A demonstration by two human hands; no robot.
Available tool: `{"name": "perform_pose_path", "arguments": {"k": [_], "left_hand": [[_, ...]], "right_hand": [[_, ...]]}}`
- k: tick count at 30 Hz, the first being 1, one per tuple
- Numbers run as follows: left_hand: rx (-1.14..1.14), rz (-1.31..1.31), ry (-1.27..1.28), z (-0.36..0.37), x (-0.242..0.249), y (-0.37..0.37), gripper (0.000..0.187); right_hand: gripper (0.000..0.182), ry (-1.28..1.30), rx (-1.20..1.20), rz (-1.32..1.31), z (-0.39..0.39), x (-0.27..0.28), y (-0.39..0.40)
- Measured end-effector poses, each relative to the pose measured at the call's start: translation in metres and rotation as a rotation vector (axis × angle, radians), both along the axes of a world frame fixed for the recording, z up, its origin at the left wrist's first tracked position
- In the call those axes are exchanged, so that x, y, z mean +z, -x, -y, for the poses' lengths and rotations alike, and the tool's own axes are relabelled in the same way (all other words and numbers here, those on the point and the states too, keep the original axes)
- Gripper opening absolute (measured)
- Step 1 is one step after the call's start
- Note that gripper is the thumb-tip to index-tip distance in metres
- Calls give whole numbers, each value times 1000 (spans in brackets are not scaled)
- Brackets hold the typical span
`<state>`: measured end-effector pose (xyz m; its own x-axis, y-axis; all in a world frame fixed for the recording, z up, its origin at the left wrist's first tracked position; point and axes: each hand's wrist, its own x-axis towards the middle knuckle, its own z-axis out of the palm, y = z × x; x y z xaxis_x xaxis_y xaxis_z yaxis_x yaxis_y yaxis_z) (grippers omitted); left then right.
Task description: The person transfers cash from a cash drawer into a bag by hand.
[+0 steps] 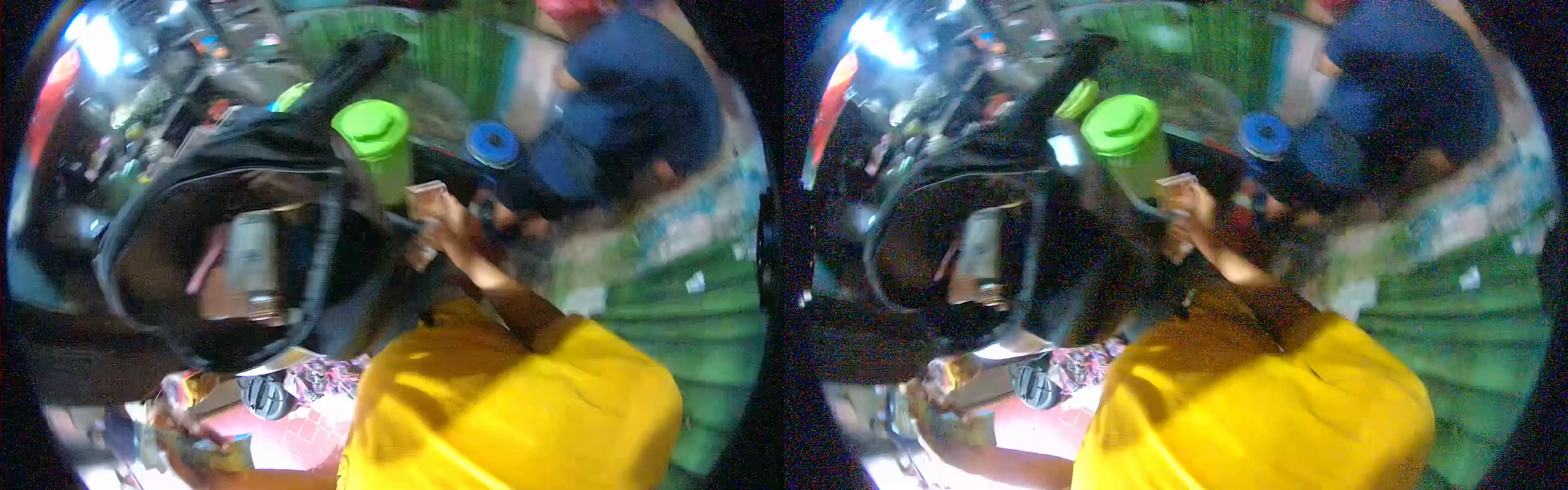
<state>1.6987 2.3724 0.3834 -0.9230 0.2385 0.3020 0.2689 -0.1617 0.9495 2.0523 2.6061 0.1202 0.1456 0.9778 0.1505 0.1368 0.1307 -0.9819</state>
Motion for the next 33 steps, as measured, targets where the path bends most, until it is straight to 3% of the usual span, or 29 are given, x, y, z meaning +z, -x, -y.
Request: {"name": "perform_pose_path", "arguments": {"k": [2, 3, 4, 5, 6, 8, 10, 13, 16, 18, 21, 30, 33], "left_hand": [[20, 175, -80, 5, 0, -20, 38], [-104, 159, -130, 10, 4, -22, 38], [-230, 150, -177, 15, 7, -25, 38], [-496, 203, -146, 20, 11, -23, 36], [-655, 211, -305, 9, 15, -33, 32], [-583, 115, -294, 8, 13, -40, 31], [-554, 60, -204, 15, 14, -36, 30], [-326, 44, -276, 7, 0, -40, 40], [-311, -71, -294, 8, -11, -28, 35], [-278, -135, -247, 12, -16, -23, 27], [-171, -168, -261, 12, -26, -17, 27], [-247, -152, -180, 6, -19, -14, 29], [-246, -273, -161, 9, -29, -5, 34]], "right_hand": [[42, -19, 239, -109, 6, 9, -2], [36, 69, 315, -214, 3, 6, 1], [32, -76, 374, 146, 1, -9, -3], [41, 107, 508, -437, 5, -26, -4], [41, 88, 534, -436, 6, -21, 1], [30, 53, 332, 194, 9, 7, 3], [25, 5, 211, 504, 11, 11, 5], [44, 202, 306, 790, 5, -12, 9], [57, 352, 356, 1005, 0, -23, 9], [66, 39, 292, 1148, 8, -31, 3], [72, -131, 243, 1215, 8, -36, -2], [67, -91, 281, 953, -8, -48, 8], [65, -83, 283, 894, -9, -58, 9]]}}
